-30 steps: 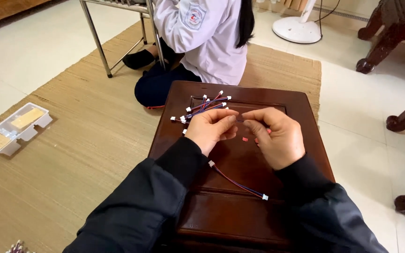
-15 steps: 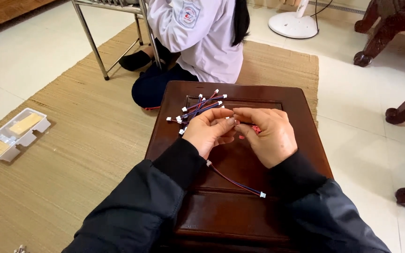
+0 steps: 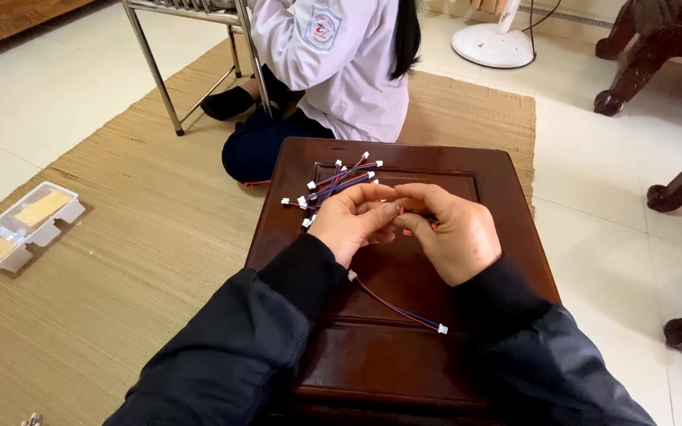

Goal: Assembling small wire harnesses by sliding components onto wires

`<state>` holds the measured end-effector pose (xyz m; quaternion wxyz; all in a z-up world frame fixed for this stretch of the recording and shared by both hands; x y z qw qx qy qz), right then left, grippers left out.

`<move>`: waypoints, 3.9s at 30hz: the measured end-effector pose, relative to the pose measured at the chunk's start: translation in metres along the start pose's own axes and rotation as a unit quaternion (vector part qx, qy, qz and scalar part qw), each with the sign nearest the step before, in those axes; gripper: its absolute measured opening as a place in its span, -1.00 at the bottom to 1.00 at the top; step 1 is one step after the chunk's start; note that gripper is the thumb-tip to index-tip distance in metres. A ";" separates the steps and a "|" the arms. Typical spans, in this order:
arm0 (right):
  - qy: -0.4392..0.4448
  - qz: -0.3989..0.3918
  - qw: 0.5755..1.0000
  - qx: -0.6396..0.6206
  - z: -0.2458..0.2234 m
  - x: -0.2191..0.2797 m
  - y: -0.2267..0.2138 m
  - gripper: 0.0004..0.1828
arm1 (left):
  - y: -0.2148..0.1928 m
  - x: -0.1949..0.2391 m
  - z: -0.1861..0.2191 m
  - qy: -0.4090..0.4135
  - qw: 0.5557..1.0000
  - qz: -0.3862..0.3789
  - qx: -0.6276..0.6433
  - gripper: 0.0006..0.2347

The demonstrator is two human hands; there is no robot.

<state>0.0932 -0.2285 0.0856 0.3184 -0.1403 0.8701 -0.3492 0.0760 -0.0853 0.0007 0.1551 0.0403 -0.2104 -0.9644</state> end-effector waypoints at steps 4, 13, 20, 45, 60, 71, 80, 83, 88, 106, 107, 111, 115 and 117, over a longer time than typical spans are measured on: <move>0.029 0.007 0.999 -0.044 0.013 -0.002 0.004 -0.83 | 0.001 0.000 0.002 0.004 1.000 -0.004 0.004 -0.73; 0.002 0.033 0.997 -0.067 0.012 -0.001 0.004 -0.84 | -0.003 -0.004 -0.001 0.005 1.000 -0.019 0.024 -0.71; 0.031 0.008 0.985 -0.168 0.011 -0.003 0.005 -0.83 | 0.001 -0.002 0.012 0.032 0.998 -0.044 0.030 -0.71; 0.127 -0.184 0.966 -0.133 0.015 0.004 0.020 -0.85 | -0.077 0.044 0.086 0.101 0.916 0.056 -0.384 -0.77; 0.016 -0.152 0.954 0.258 0.060 -0.014 0.036 -0.80 | -0.083 0.051 0.063 0.041 0.674 0.035 -0.737 -0.82; -0.070 -0.074 0.953 0.284 0.060 -0.013 0.049 -0.87 | -0.081 0.058 0.080 0.064 0.889 0.088 -0.445 -0.90; -0.086 -0.086 0.961 0.249 0.061 -0.015 0.054 -0.78 | -0.071 0.045 0.062 -0.033 0.985 0.145 -0.088 -0.83; -0.093 -0.074 0.965 0.234 0.061 -0.016 0.053 -0.77 | -0.054 0.035 0.062 -0.012 0.989 0.126 -0.075 -0.81; -0.106 -0.065 0.968 0.218 0.068 -0.015 0.056 -0.83 | -0.012 0.005 0.061 0.056 0.992 0.085 -0.070 -0.81; -0.092 -0.073 0.949 0.293 0.049 -0.014 0.038 -0.89 | -0.018 -0.017 0.022 0.033 0.965 0.049 -0.257 -0.87; -0.093 -0.073 0.949 0.293 0.047 -0.015 0.039 -0.89 | -0.019 -0.017 0.023 0.034 0.965 0.050 -0.257 -0.87; -0.105 -0.064 0.937 0.326 0.038 -0.018 0.039 -0.87 | -0.016 -0.015 0.030 0.064 0.958 0.051 -0.275 -0.85; 0.020 -0.091 0.977 0.189 0.061 -0.023 0.038 -0.80 | -0.010 -0.005 0.033 0.052 0.970 0.058 -0.229 -0.79; 0.046 -0.076 0.991 0.099 0.046 -0.014 0.025 -0.81 | -0.009 -0.003 0.032 0.045 0.971 0.058 -0.229 -0.80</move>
Point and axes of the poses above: each hand's wrist, its own x-axis away from the middle knuckle, its own y-axis out of the palm, z = x × y, the point moved 7 cm from there along -x, towards the middle knuckle, and after that the axes turned 4 degrees about z, right-handed, at the moved point
